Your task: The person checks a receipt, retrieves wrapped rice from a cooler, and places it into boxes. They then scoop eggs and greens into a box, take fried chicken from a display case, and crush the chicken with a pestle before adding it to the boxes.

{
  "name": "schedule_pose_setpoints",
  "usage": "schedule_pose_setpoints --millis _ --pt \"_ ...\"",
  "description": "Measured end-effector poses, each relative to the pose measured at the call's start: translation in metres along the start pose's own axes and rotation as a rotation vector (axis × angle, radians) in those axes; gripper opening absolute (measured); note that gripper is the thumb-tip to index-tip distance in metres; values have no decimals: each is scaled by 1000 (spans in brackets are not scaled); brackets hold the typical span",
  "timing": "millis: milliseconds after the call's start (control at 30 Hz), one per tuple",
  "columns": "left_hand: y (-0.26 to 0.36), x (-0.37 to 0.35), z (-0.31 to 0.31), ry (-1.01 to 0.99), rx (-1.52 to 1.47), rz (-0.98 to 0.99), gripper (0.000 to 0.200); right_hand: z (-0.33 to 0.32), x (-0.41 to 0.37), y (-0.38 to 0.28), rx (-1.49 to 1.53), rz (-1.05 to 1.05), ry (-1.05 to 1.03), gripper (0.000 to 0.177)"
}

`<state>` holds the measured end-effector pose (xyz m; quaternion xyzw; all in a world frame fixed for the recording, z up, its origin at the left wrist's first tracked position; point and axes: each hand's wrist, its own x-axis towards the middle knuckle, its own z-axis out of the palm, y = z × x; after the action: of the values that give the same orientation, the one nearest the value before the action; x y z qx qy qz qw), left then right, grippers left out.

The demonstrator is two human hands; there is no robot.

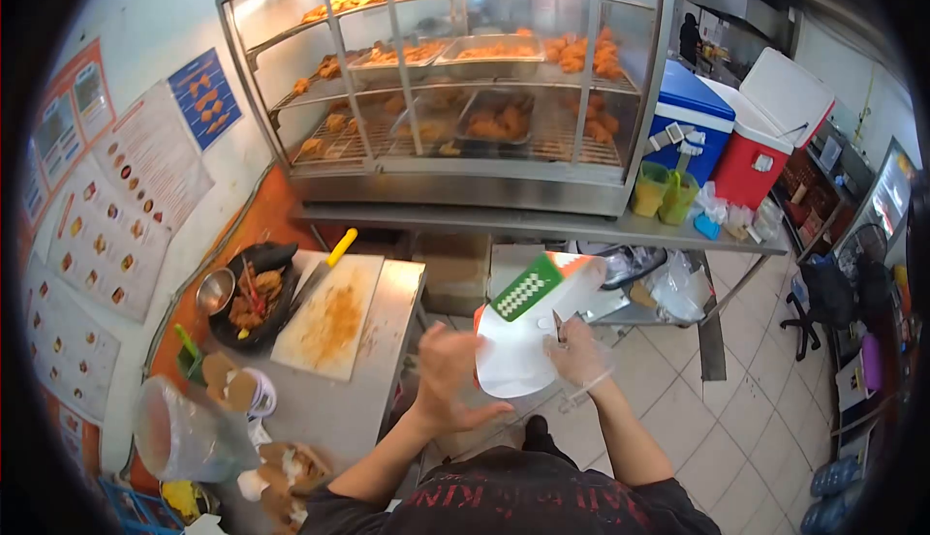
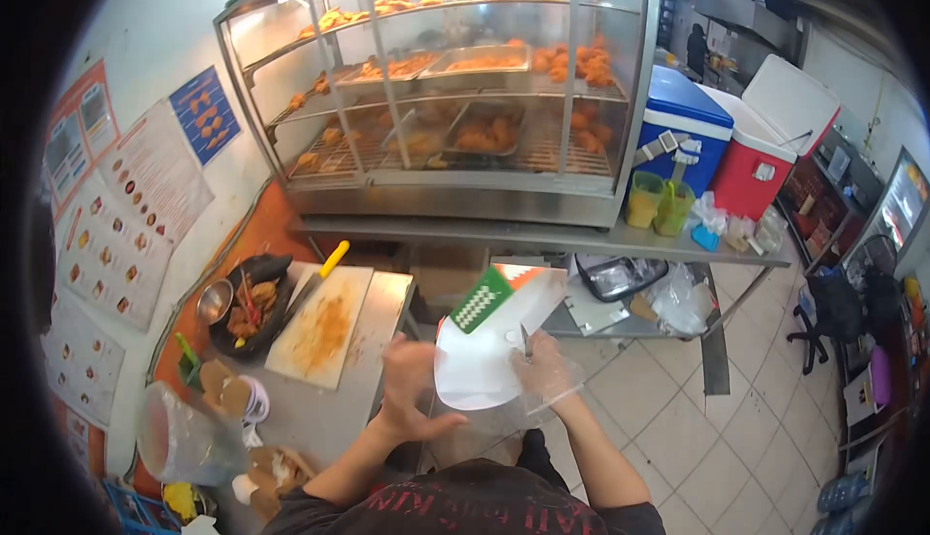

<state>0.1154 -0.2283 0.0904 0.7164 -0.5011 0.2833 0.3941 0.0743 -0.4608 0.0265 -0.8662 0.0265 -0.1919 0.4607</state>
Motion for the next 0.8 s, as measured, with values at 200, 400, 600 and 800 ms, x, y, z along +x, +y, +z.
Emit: schedule_pose_setpoints --millis 200,400,600,800 --pt "-100 22 104 -33 -1359 -970 110 -58 106 -5 -287 119 -287 39" --pt "-169 39 149 22 -1465 -973 64 -82 207 8 -148 -26 -572 49" --pt "-307 89 168 351 -907 -994 42 -104 291 28 139 -14 -165 36" --pt "-468 122 188 724 -864 -962 56 -122 348 63 345 -83 620 16"
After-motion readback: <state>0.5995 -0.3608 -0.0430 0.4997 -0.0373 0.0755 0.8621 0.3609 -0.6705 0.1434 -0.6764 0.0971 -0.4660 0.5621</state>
